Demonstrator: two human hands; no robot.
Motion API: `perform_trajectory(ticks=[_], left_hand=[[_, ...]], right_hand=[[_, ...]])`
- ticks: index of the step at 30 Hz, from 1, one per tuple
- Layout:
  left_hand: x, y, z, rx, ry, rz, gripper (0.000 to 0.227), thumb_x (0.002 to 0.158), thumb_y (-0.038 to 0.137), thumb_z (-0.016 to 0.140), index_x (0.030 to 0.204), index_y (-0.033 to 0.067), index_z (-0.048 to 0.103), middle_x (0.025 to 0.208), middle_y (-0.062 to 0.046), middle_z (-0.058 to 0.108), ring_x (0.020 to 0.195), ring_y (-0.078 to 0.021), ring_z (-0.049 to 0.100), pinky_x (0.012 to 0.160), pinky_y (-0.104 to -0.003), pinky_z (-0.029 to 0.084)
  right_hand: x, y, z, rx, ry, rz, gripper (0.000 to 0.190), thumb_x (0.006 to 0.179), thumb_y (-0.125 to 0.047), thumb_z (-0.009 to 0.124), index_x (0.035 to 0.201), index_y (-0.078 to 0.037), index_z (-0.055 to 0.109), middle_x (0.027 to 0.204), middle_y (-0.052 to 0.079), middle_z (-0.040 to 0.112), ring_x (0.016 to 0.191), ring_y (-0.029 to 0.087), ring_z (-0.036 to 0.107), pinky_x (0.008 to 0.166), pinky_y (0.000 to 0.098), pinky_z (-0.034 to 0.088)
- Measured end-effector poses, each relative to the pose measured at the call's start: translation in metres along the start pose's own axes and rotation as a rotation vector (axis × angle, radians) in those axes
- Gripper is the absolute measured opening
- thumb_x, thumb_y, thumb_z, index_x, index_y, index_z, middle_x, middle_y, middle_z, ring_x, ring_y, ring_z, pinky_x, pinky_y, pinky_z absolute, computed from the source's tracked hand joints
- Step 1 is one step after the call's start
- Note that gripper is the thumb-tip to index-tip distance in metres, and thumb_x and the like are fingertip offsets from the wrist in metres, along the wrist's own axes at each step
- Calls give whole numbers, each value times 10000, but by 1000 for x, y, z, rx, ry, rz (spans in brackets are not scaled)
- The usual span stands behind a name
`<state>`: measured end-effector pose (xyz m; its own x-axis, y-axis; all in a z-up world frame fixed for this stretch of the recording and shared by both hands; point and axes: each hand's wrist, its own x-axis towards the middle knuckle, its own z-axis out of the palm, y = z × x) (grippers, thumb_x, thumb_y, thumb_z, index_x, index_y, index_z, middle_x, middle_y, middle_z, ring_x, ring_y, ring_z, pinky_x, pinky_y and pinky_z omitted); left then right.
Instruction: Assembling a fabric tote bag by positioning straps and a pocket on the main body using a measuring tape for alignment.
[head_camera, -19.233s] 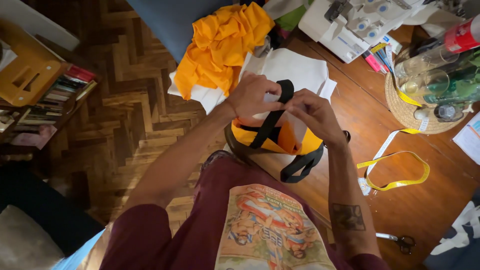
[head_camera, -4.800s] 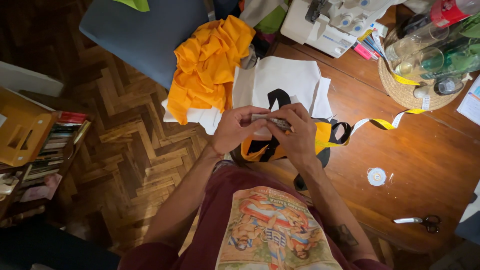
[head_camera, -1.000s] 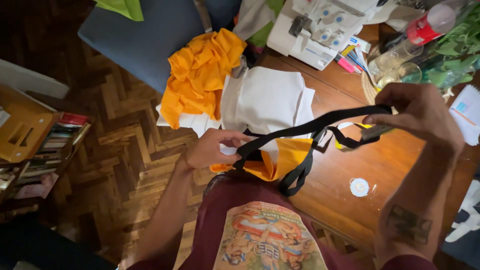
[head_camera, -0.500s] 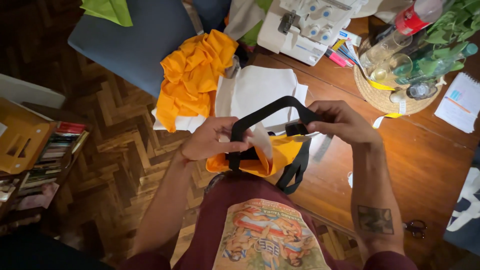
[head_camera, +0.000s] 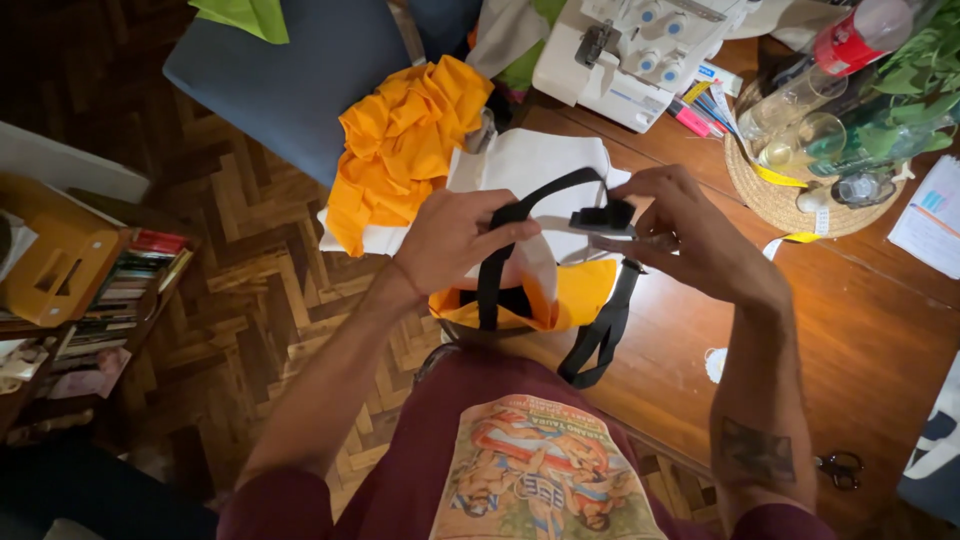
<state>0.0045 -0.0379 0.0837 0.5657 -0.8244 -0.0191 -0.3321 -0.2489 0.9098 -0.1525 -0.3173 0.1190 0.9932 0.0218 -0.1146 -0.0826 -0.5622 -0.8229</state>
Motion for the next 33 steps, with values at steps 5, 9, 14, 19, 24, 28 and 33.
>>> perform_trajectory(ticks=[5, 9, 14, 19, 24, 28, 33], left_hand=[[8, 2, 2, 252, -5, -38, 473, 1029, 603, 666, 832, 173, 662, 549, -7, 644, 564, -258, 689, 658, -324, 529], [13, 8, -2, -73, -73, -111, 314, 987, 472, 755, 987, 162, 709, 631, 31, 719, 568, -110, 720, 664, -224, 568], [20, -14, 1, 38, -133, -19, 245, 1096, 449, 586, 1146, 221, 659, 756, -22, 765, 729, -240, 742, 790, -366, 579], [19, -14, 2, 93, -175, 19, 214, 1160, 395, 445, 1272, 351, 622, 733, -39, 730, 760, -306, 735, 870, -442, 582], [13, -24, -4, -13, -119, 77, 300, 1158, 316, 428, 1436, 278, 534, 988, -130, 813, 989, -333, 785, 962, -511, 573], [5, -18, -6, -59, -89, 142, 288, 1147, 284, 439, 1389, 194, 565, 1019, -208, 796, 1007, -442, 763, 969, -587, 559], [4, -27, -2, -90, -98, 190, 279, 1155, 260, 456, 1393, 187, 582, 1102, -167, 798, 1095, -383, 758, 1015, -583, 543]], right_hand=[[-9, -11, -5, -168, -122, -14, 332, 915, -209, 837, 1209, -114, 717, 957, 104, 671, 744, 295, 695, 768, 454, 582], [-4, -33, 8, -175, -236, -289, 77, 965, -186, 792, 1031, -146, 789, 829, 44, 720, 759, 252, 723, 753, 360, 604], [20, -46, 25, -299, -215, -384, 108, 995, -162, 755, 1080, -96, 768, 951, 123, 684, 861, 330, 697, 802, 440, 586], [36, -42, 50, -355, -241, -410, 298, 958, -327, 817, 1147, -107, 744, 1088, 159, 672, 943, 382, 706, 843, 482, 602], [44, -13, 55, -466, -189, -3, 406, 924, -483, 844, 1064, -111, 764, 959, 113, 789, 878, 349, 790, 755, 446, 600], [46, -2, 80, -375, -78, -204, 707, 786, -521, 936, 1259, -63, 678, 1355, 223, 630, 949, 522, 740, 733, 614, 622], [63, 39, 104, -231, -73, -286, 492, 925, -433, 873, 923, 18, 675, 731, 154, 583, 602, 407, 644, 564, 462, 516]])
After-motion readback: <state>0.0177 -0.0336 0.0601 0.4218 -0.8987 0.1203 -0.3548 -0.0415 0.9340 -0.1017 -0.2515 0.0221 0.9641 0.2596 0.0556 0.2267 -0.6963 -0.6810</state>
